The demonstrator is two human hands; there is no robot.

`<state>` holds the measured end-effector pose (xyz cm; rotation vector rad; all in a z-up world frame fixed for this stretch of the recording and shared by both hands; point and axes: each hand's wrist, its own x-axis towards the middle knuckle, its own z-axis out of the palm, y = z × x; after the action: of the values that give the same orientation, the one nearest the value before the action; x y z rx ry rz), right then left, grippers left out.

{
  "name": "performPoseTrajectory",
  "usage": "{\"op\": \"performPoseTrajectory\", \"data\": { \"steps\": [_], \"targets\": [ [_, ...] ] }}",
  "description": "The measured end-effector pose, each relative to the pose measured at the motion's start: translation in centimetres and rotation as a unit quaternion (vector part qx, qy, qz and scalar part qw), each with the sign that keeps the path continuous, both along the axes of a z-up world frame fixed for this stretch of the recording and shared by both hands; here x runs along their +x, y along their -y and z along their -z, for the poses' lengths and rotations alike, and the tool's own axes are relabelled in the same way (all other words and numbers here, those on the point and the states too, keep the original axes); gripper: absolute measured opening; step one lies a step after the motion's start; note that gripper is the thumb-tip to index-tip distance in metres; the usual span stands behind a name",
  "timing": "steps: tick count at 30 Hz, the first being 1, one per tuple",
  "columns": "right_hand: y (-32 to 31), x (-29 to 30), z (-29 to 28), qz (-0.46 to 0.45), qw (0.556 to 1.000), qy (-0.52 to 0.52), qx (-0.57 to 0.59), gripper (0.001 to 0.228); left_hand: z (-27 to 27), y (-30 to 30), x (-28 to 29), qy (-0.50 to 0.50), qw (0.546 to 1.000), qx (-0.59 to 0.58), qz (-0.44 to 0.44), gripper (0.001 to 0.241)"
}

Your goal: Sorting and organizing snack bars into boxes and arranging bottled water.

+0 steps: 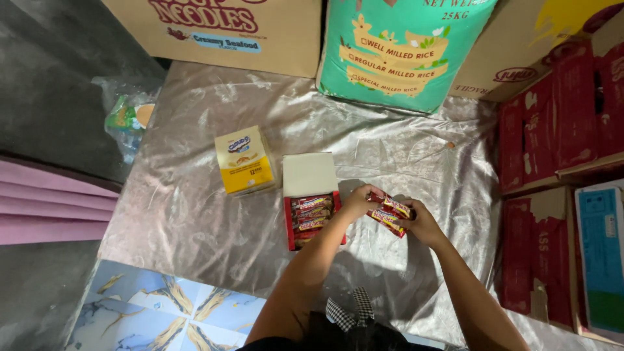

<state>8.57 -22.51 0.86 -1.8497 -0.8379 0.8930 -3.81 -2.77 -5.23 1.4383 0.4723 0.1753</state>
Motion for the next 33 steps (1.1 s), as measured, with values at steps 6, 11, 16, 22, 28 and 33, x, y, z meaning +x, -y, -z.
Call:
{"op": "performPoseTrajectory", "data": {
  "steps": [6, 11, 16, 22, 28, 33],
  "targets": [
    [-2.2, -2.2, -3.8, 0.011, 0.999, -0.038, 0.009, 0.054, -3.1, -2.0, -3.8, 0.056, 0.998, 0.019, -0.034, 0.034],
    [-5.1, -4.1, -5.8, -0.043, 0.996, -0.075, 0.036, 0.044, -7.6, -3.2, -10.5, 0.051, 0.995, -0.017, -0.090, 0.034],
    [-8.3, -7.5, -7.7, -0.081, 0.994, -0.068, 0.011, 0.037, -5.7, -4.2, -15.2, 0.132, 0.982, -0.044, -0.130, 0.036],
    [-11.5, -8.7, -5.0, -0.090, 0.995, -0.029, 0.023, 0.031, -10.7, -2.8, -20.2, 0.020, 0.960, 0.157, -0.230, 0.061],
    [-13.5, -11.0, -7.7, -0.111, 0.987, 0.109, 0.047, 0.034, -9.8, -1.6, -22.4, -0.092, 0.884, 0.384, -0.250, 0.058],
    [-14.7, -13.2, -9.0, -0.140, 0.960, 0.241, 0.019, 0.030, -7.9, -1.6, -23.4, -0.072, 0.887, 0.360, -0.281, 0.053]
  ]
}}
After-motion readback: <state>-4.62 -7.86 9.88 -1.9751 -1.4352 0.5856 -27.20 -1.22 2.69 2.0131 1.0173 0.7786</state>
